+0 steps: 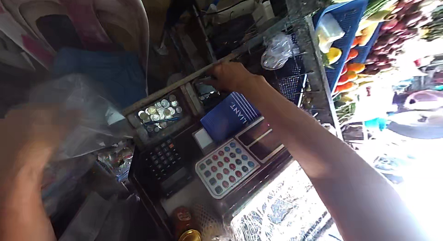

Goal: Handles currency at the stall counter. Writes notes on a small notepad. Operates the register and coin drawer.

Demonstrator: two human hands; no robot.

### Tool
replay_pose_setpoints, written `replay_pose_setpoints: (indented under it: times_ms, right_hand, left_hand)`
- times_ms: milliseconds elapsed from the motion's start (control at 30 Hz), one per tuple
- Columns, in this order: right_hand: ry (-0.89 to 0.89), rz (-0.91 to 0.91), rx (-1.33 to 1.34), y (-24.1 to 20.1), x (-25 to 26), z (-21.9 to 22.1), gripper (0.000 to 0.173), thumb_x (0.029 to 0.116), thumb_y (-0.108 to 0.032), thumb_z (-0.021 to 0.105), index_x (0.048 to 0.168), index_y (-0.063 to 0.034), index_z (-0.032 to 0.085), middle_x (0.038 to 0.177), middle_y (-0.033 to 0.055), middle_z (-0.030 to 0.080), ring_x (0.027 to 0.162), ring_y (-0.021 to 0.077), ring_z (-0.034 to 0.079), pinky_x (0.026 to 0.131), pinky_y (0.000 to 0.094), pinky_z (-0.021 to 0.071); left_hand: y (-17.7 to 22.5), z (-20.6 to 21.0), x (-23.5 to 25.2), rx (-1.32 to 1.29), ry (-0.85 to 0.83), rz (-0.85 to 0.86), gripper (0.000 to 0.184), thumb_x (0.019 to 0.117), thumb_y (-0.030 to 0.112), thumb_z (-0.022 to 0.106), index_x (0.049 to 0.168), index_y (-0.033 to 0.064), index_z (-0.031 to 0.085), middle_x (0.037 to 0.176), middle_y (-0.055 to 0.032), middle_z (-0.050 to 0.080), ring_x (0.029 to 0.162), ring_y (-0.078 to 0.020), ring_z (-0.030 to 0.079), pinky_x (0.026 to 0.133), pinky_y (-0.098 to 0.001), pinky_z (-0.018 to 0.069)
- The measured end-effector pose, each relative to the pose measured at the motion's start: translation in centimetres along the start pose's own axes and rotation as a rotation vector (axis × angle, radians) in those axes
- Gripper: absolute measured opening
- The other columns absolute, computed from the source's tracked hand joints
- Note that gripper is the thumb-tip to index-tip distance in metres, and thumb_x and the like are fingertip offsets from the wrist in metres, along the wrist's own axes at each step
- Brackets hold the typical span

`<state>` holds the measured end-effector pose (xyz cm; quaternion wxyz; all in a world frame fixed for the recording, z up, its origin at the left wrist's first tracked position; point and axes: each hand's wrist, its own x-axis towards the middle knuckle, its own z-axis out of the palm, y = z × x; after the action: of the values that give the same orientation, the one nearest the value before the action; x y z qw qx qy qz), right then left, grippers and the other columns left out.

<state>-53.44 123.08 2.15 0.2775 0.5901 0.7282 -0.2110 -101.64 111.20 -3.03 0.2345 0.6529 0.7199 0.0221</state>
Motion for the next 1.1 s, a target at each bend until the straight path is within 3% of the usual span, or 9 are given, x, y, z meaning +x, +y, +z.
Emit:
replay_pose_setpoints:
  times_ms: [100,233,300,400,600,733,933,1033,1100]
  right_hand:
    - [0.093,-0.122,0.087,-3.0,-2.5,-2.4,0.037,0.1051,-0.036,0.056,0.131,-0.0118,0.067,0.127,0.0182,0.066,0.115,0.0427,0.064,0.089,0.0689,0.049]
    - [0.171,-0.354,0.248,-6.7,-7.4,-4.4,0.035,0.1042,-0.029,0.058,0.132,-0.008,0.066,0.119,0.016,0.069,0.106,0.0346,0.068,0.091,0.0599,0.0532]
    - [0.218,-0.443,0.285,-7.9,-10.5,-4.9,0.035,0.1047,-0.028,0.056,0.131,-0.0064,0.065,0.118,0.0145,0.069,0.103,0.0295,0.069,0.09,0.0519,0.0553]
    - [0.255,-0.489,0.303,-9.1,-15.7,-4.2,0.04,0.1054,-0.033,0.051,0.133,-0.0077,0.064,0.12,0.0128,0.069,0.104,0.0254,0.069,0.091,0.0468,0.0563]
    - [0.375,-0.379,0.366,-8.5,-23.3,0.4,0.033,0.1041,-0.027,0.055,0.129,-0.0107,0.068,0.113,0.007,0.072,0.093,0.0186,0.072,0.079,0.0412,0.0611]
    - [0.457,-0.161,0.477,-7.8,-24.5,1.6,0.033,0.1051,-0.029,0.055,0.131,-0.0127,0.067,0.12,0.0069,0.071,0.102,0.0163,0.071,0.083,0.0367,0.06]
    - [0.482,-0.013,0.589,-7.8,-25.1,3.0,0.03,0.1019,-0.019,0.06,0.13,-0.008,0.067,0.117,0.0093,0.071,0.097,0.019,0.071,0.08,0.0412,0.0601]
    - [0.438,0.075,0.577,-7.0,-24.3,5.6,0.034,0.1031,-0.028,0.057,0.128,-0.0096,0.07,0.119,0.0105,0.072,0.105,0.0217,0.07,0.089,0.042,0.0577]
    - [0.389,0.089,0.431,-6.8,-22.1,4.5,0.035,0.104,-0.026,0.054,0.132,-0.0113,0.069,0.134,0.011,0.066,0.128,0.0278,0.06,0.104,0.0494,0.0504]
  left_hand:
    - [3.3,-2.0,-1.5,-0.115,0.126,-0.106,0.054,0.1049,0.054,0.047,0.122,0.0046,0.062,0.106,-0.0278,0.065,0.096,-0.0492,0.065,0.078,-0.0737,0.0478]
    - [9.0,-6.4,-1.6,-0.164,0.259,-0.103,0.065,0.1039,0.028,0.05,0.158,-0.0004,0.028,0.15,-0.0337,0.043,0.139,-0.0494,0.043,0.112,-0.0665,0.0338]
    - [9.3,-7.1,-1.7,-0.143,0.291,-0.109,0.07,0.1034,0.037,0.049,0.157,-0.0035,0.03,0.15,-0.0337,0.043,0.139,-0.0477,0.044,0.113,-0.0659,0.033]
    - [8.8,-7.6,-3.6,-0.056,0.3,-0.032,0.06,0.1021,0.046,0.049,0.134,-0.0045,0.057,0.133,-0.0344,0.057,0.128,-0.0509,0.052,0.102,-0.0704,0.0362]
    - [13.1,-4.0,-8.8,-0.105,0.252,0.332,0.049,0.0932,0.026,0.068,0.14,0.0138,0.061,0.16,-0.0297,0.03,0.138,-0.0604,0.033,0.093,-0.076,0.0378]
    - [20.3,2.5,-7.2,-0.282,0.057,0.601,0.022,0.0941,0.024,0.068,0.113,0.0199,0.076,0.133,-0.0105,0.064,0.128,-0.0452,0.05,0.084,-0.0655,0.0445]
    - [25.4,7.3,-6.2,-0.374,-0.369,0.509,0.045,0.0898,0.042,0.077,0.117,0.0062,0.072,0.109,-0.0214,0.071,0.111,-0.0467,0.063,0.088,-0.0715,0.0465]
    - [26.1,8.2,-7.8,-0.287,-0.407,0.42,0.05,0.0945,0.04,0.071,0.129,0.0035,0.066,0.125,-0.026,0.065,0.116,-0.0472,0.062,0.092,-0.067,0.0493]
    - [26.7,7.3,-7.1,-0.264,-0.426,0.371,0.05,0.0974,0.041,0.066,0.132,0.0046,0.065,0.133,-0.0239,0.063,0.122,-0.0443,0.06,0.098,-0.0628,0.0489]
